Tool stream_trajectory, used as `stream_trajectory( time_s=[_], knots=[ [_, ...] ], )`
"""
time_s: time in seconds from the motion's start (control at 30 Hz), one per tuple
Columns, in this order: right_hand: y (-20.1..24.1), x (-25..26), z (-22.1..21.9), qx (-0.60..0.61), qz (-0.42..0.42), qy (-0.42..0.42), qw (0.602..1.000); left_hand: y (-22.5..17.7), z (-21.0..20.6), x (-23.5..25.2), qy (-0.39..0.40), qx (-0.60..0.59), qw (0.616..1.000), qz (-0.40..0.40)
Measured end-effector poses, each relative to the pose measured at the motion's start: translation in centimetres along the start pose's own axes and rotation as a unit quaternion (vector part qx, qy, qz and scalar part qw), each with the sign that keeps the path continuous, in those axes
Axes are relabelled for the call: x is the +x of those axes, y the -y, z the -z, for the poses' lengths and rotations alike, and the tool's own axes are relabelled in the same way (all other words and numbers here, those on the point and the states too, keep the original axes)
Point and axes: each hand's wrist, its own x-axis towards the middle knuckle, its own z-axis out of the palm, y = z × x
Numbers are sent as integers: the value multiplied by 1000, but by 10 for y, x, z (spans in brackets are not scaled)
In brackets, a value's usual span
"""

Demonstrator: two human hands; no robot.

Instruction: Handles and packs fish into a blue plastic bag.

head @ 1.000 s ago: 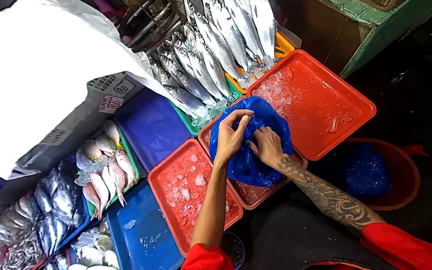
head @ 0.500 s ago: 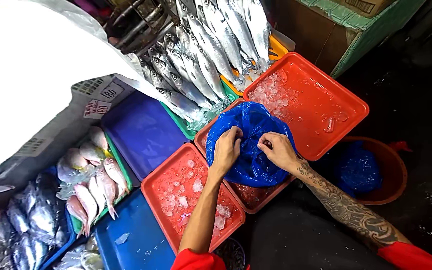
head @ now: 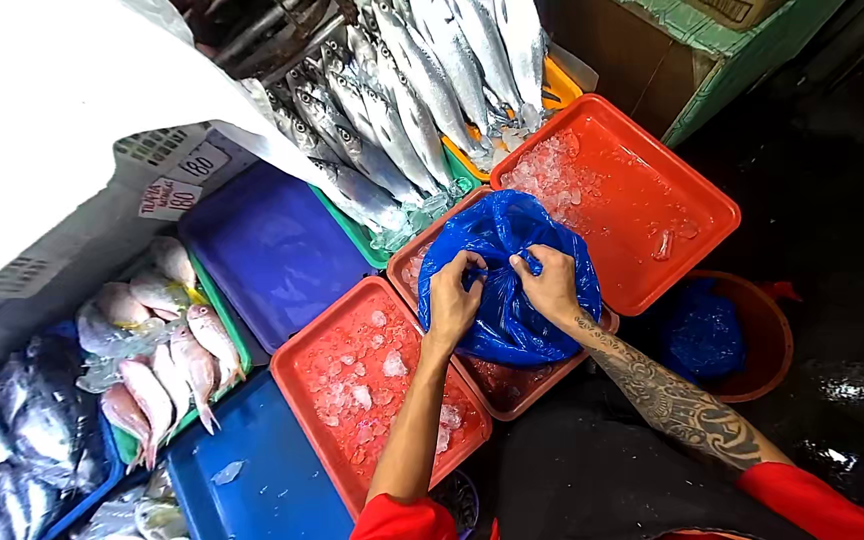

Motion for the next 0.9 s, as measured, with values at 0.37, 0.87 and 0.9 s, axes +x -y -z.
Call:
stream_trajectory(
  time_s=[0.37,0.87,0.9],
  knots=[
    [25,-21,2,-88,204,137,965,-28,18,-7,-43,4,999,-9],
    [18,-29,34,-153,132,33,979,-56,23,-7,-35,70,992,98],
    [17,-29,32,-135,162,27,977,-56,21,-9,-29,56,993,97]
  ],
)
